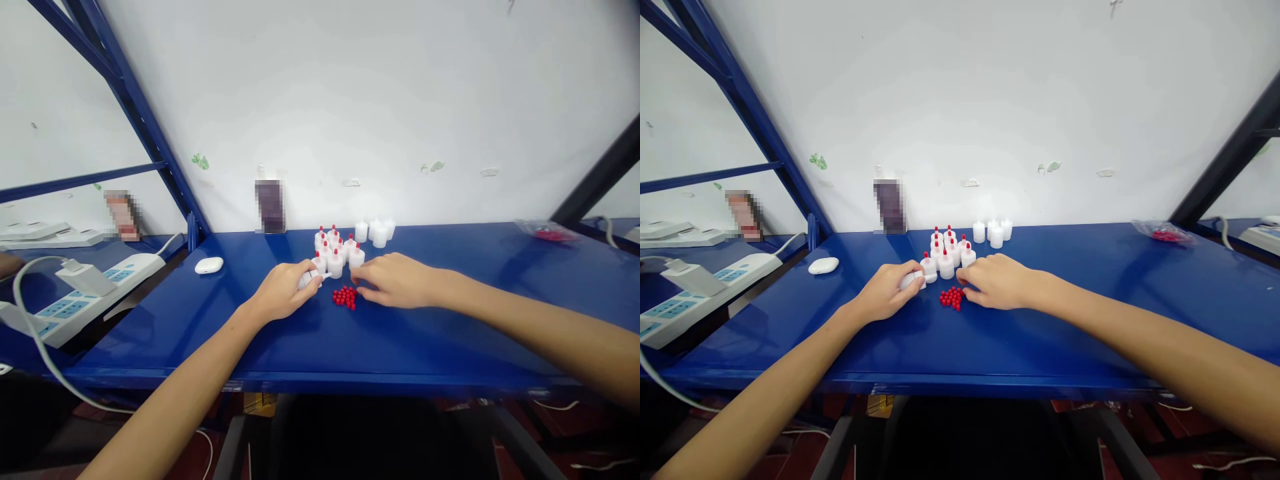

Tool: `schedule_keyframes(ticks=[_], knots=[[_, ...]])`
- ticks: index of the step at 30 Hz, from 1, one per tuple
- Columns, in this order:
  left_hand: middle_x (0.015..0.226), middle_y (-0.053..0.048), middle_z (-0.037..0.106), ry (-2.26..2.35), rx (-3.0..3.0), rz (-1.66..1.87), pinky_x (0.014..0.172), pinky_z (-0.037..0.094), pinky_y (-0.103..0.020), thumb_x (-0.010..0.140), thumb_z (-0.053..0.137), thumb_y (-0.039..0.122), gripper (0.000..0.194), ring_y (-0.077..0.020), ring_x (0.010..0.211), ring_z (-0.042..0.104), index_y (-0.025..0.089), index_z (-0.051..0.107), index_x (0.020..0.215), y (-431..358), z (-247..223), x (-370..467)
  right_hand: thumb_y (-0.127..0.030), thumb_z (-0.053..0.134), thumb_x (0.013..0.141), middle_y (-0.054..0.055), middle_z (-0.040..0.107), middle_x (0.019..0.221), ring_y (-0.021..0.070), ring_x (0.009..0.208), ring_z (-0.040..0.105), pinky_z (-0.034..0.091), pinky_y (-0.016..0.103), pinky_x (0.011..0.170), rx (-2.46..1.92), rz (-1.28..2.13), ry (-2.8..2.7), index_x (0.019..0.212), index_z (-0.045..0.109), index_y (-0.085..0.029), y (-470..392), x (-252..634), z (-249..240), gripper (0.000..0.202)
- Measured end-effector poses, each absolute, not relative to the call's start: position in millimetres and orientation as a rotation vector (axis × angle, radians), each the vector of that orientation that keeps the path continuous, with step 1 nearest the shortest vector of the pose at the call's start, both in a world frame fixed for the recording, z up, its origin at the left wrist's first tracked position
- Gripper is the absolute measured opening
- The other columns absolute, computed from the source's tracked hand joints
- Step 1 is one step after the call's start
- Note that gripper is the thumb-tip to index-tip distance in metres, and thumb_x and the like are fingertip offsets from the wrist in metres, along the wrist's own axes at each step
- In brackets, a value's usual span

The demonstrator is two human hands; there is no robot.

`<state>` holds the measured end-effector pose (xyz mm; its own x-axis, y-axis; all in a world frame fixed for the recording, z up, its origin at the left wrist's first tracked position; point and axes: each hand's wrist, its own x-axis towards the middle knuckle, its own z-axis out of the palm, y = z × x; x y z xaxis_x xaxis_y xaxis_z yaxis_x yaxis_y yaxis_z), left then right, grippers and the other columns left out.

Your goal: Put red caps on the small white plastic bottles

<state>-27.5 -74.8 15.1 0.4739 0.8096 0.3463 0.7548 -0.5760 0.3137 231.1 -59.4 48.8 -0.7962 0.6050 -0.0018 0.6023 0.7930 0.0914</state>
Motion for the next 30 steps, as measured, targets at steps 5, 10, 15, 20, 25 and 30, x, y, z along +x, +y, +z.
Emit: schedule_keyframes(ticks=[5,10,15,20,25,30], knots=[[0.095,-0.004,0.070,1.290,2.648,0.769,0.068,0.043,-0.028,0.098,0.044,0.041,0.028,-0.0199,0.079,0.065,0.019,0.059,0.108,-76,15,-29,-0.032,0.040,0.099,0.009,0.071,0.090,0.0212,0.068,0.065,0.034,0.031,0.058,1.065,0.072,2.960,0.102,0.056,-0.019,-61,231,31,0.021],[0.097,-0.005,0.070,1.282,2.646,0.762,0.072,0.046,-0.029,0.095,0.050,0.038,0.024,-0.0211,0.084,0.066,0.019,0.059,0.106,-74,13,-28,-0.028,0.038,0.099,0.007,0.069,0.089,0.0190,0.064,0.061,0.032,0.031,0.056,1.041,0.055,3.010,0.097,0.053,-0.020,-61,234,20,0.017],[0.108,-0.005,0.069,1.189,2.627,0.807,0.080,0.048,-0.030,0.096,0.051,0.038,0.027,-0.0201,0.090,0.066,0.020,0.056,0.116,-78,13,-26,-0.029,0.041,0.098,0.002,0.061,0.077,0.0146,0.061,0.052,0.031,0.028,0.058,1.173,-0.212,3.224,0.087,0.052,-0.019,-63,233,26,0.018],[0.117,-0.008,0.065,1.050,2.734,0.837,0.090,0.048,-0.034,0.097,0.050,0.036,0.031,-0.0221,0.102,0.063,0.020,0.050,0.123,-82,10,-24,-0.037,0.047,0.097,-0.004,0.053,0.066,0.0106,0.056,0.046,0.035,0.025,0.057,1.354,-1.209,3.318,0.090,0.059,-0.018,-74,224,35,0.023],[0.116,-0.009,0.065,1.069,2.771,0.813,0.088,0.049,-0.034,0.098,0.048,0.036,0.030,-0.0225,0.100,0.064,0.020,0.048,0.124,-81,7,-24,-0.039,0.056,0.093,-0.003,0.058,0.067,0.0094,0.054,0.044,0.034,0.024,0.054,1.389,-1.309,3.339,0.090,0.068,-0.017,-79,223,30,0.025],[0.117,-0.009,0.065,1.053,2.802,0.797,0.088,0.049,-0.035,0.099,0.046,0.036,0.031,-0.0232,0.100,0.065,0.020,0.047,0.125,-82,7,-24,-0.039,0.058,0.092,-0.001,0.063,0.070,0.0101,0.055,0.046,0.036,0.024,0.054,1.416,-1.266,3.370,0.091,0.072,-0.017,-79,225,26,0.026]])
